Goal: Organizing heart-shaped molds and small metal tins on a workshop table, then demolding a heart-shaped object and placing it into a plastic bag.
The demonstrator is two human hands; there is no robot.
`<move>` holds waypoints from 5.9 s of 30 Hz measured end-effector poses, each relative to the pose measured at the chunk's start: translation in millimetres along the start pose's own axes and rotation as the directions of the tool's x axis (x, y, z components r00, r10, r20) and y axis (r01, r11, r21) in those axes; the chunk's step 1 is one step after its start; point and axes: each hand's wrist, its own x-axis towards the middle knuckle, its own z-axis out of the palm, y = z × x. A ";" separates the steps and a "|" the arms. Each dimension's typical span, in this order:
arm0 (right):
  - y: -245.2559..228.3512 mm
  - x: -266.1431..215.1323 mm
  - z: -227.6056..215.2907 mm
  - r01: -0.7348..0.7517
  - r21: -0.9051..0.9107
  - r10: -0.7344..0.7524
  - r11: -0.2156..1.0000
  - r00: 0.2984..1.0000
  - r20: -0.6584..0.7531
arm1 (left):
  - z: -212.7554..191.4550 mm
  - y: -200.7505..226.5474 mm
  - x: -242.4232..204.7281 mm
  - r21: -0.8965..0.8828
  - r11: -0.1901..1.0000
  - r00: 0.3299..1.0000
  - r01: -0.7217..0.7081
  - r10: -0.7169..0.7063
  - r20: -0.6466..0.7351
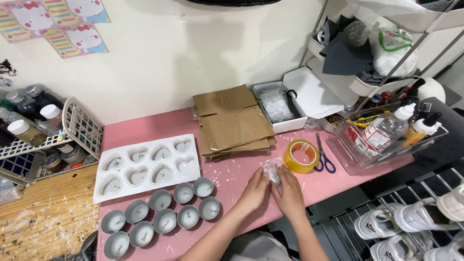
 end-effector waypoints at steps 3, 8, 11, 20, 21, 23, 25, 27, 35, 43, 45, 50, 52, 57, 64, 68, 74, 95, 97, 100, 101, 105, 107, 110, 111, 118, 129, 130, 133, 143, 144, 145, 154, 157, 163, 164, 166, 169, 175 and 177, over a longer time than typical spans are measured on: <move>3.2 5.3 -6.5 -0.039 0.034 0.038 0.999 0.999 0.026 | -2.6 23.1 -9.7 0.035 0.996 0.996 -0.087 0.086 0.034; -5.7 21.3 -18.9 -0.036 0.091 0.038 0.995 0.999 -0.012 | -10.8 -10.1 -3.2 0.058 0.998 0.999 -0.035 0.033 0.034; -15.3 42.9 -14.7 -0.013 0.192 0.026 0.981 0.998 -0.064 | -20.2 -34.6 26.6 -0.185 0.982 1.000 0.026 -0.029 -0.012; -16.0 122.3 17.2 -0.033 -0.056 0.041 0.998 0.988 0.150 | -11.9 -66.6 93.5 -0.570 0.821 0.982 -0.041 -0.074 -0.176; -6.6 125.9 23.1 -0.023 -0.088 0.030 0.996 0.996 0.079 | -7.5 -65.5 92.5 -0.591 0.801 0.985 -0.091 -0.016 -0.173; -3.9 131.6 18.1 -0.017 -0.063 0.023 0.998 0.994 0.104 | -17.3 -36.7 76.0 -0.587 0.806 0.980 -0.080 -0.045 -0.196; -8.0 142.4 6.6 -0.014 -0.035 0.018 0.999 0.992 0.126 | -23.8 -36.1 74.9 -0.579 0.813 0.973 -0.068 -0.074 -0.218; -19.8 157.7 -9.8 -0.432 0.077 0.399 0.899 0.878 0.266 | -27.8 -65.1 88.6 -0.605 0.779 0.964 -0.163 -0.005 -0.267; 54.4 230.4 15.4 -0.267 -0.268 0.224 0.926 0.958 -0.181 | -44.3 -3.4 39.6 -0.567 0.820 0.992 0.078 -0.119 -0.035; 88.7 246.6 23.5 -0.414 -0.006 0.410 0.910 0.904 -0.124 | -31.2 -4.6 31.0 -0.485 0.874 0.998 0.009 -0.035 -0.044; 101.4 246.2 27.2 -0.382 0.110 0.394 0.918 0.909 -0.136 | -32.2 -8.1 32.6 -0.445 0.894 0.996 -0.055 0.021 -0.081; 142.7 246.9 34.5 -0.272 0.101 0.284 0.957 0.947 -0.149 | -34.1 1.0 28.0 -0.378 0.925 0.996 -0.046 0.014 -0.086; 147.1 248.7 29.7 -0.260 0.082 0.268 0.962 0.957 -0.113 | -33.5 2.2 27.6 -0.359 0.931 0.996 -0.062 0.033 -0.088; 185.0 252.7 35.8 -0.059 -0.022 0.055 0.998 0.985 -0.164 | -34.6 2.8 27.7 -0.284 0.956 0.993 -0.069 0.039 -0.110; 184.2 249.2 29.5 -0.123 -0.173 0.110 0.977 0.991 -0.082 | -40.1 19.3 20.2 -0.282 0.959 0.997 -0.001 -0.020 -0.070; 104.4 238.8 -18.4 -0.377 0.084 0.382 0.923 0.923 -0.057 | -38.7 8.7 25.0 -0.248 0.968 0.997 -0.027 0.006 -0.082; 113.1 233.8 -19.0 -0.220 0.439 0.339 0.871 0.916 -0.213 | -44.4 16.4 21.9 -0.207 0.978 0.996 -0.034 0.015 -0.092; 84.3 162.3 2.7 -0.263 0.884 0.320 0.386 0.937 0.139 | -34.9 37.2 175.0 -0.503 0.860 0.996 -0.090 0.074 -0.051; 90.6 161.9 7.8 -0.323 0.832 0.254 0.451 0.940 0.227 | -49.5 44.7 164.8 -0.547 0.837 0.998 -0.031 -0.001 -0.058; 87.6 187.3 -4.2 -0.325 0.854 0.304 0.406 0.929 0.209 | -86.2 78.5 122.4 -0.400 0.914 0.962 -0.068 -0.047 -0.270; 95.1 201.5 -3.2 -0.346 0.788 0.360 0.509 0.917 0.170 | -98.5 75.9 115.1 -0.481 0.865 0.961 -0.147 0.010 -0.275; 153.5 259.7 34.1 -0.354 0.496 0.297 0.793 0.935 0.192 | -148.2 86.4 58.0 -0.508 0.835 0.947 -0.214 0.049 -0.318; 150.8 274.6 35.6 -0.338 0.217 0.315 0.916 0.939 0.134 | -166.8 79.2 35.1 -0.418 0.875 0.931 -0.246 0.092 -0.354; 113.2 283.9 21.9 -0.346 -0.222 0.374 0.911 0.923 0.096 | -195.3 69.4 -2.0 -0.294 0.922 0.906 -0.253 0.119 -0.407; 95.4 286.0 14.2 -0.373 -0.356 0.432 0.857 0.896 0.103 | -204.6 66.9 -14.0 -0.263 0.935 0.898 -0.237 0.107 -0.427; 75.5 272.4 24.8 -0.060 -0.393 0.106 0.918 0.990 0.097 | -257.0 70.4 -52.3 -0.267 0.904 0.851 -0.335 0.168 -0.498; 115.7 286.9 63.8 0.325 -0.358 -0.221 0.875 0.927 0.303 | -272.3 57.0 -57.8 -0.088 0.952 0.790 -0.293 0.189 -0.583; 117.5 286.5 64.2 0.324 -0.358 -0.219 0.876 0.927 0.304 | -267.6 63.7 -63.8 -0.089 0.953 0.791 -0.291 0.188 -0.582; 108.0 290.6 56.8 0.298 -0.278 -0.200 0.913 0.922 0.330 | -259.9 81.3 -75.7 -0.111 0.939 0.810 -0.325 0.216 -0.545; 25.6 280.0 25.3 -0.003 -0.640 0.187 0.769 0.957 0.221 | -258.4 90.0 -86.7 0.031 0.995 0.818 -0.091 0.093 -0.567; 21.5 277.6 22.2 0.067 -0.620 0.082 0.782 0.975 0.209 | -257.7 90.1 -87.1 0.075 0.995 0.813 -0.067 0.097 -0.574; 36.4 280.8 33.6 0.067 -0.620 0.083 0.781 0.974 0.209 | -257.4 89.6 -87.1 0.074 0.995 0.814 -0.066 0.096 -0.573; 92.4 287.1 64.7 0.185 -0.466 0.009 0.865 0.924 0.382 | -255.0 89.0 -91.0 0.111 0.994 0.849 -0.002 0.060 -0.525; 74.9 284.3 39.6 0.123 -0.299 -0.025 0.946 0.950 0.310 | -255.8 87.4 -91.6 0.103 0.995 0.848 0.006 0.049 -0.528; 27.8 258.0 -11.3 0.065 -0.168 -0.055 0.984 0.997 0.059 | -250.3 89.2 -89.3 0.137 0.990 0.841 0.028 0.051 -0.538; 18.6 249.6 -14.8 0.101 -0.088 -0.102 0.991 0.995 -0.015 | -248.1 87.9 -88.2 0.136 0.991 0.842 0.017 0.059 -0.536; -12.3 222.4 -19.0 0.144 -0.010 -0.145 0.989 0.985 -0.089 | -241.9 80.6 -84.6 0.132 0.991 0.842 0.007 0.065 -0.535; -75.1 164.6 -21.3 -0.139 0.422 0.105 0.896 0.989 0.103 | -227.1 66.2 -77.5 0.024 0.989 0.888 -0.146 0.142 -0.437; -102.1 79.1 15.5 -0.565 0.764 -0.111 0.312 0.777 0.620 | -177.1 52.5 -74.9 -0.066 0.984 0.968 -0.166 0.150 -0.203; -83.8 68.3 30.3 -0.413 0.843 -0.016 0.345 0.895 0.445 | -165.6 51.0 -77.1 -0.055 0.994 0.993 -0.090 0.085 -0.085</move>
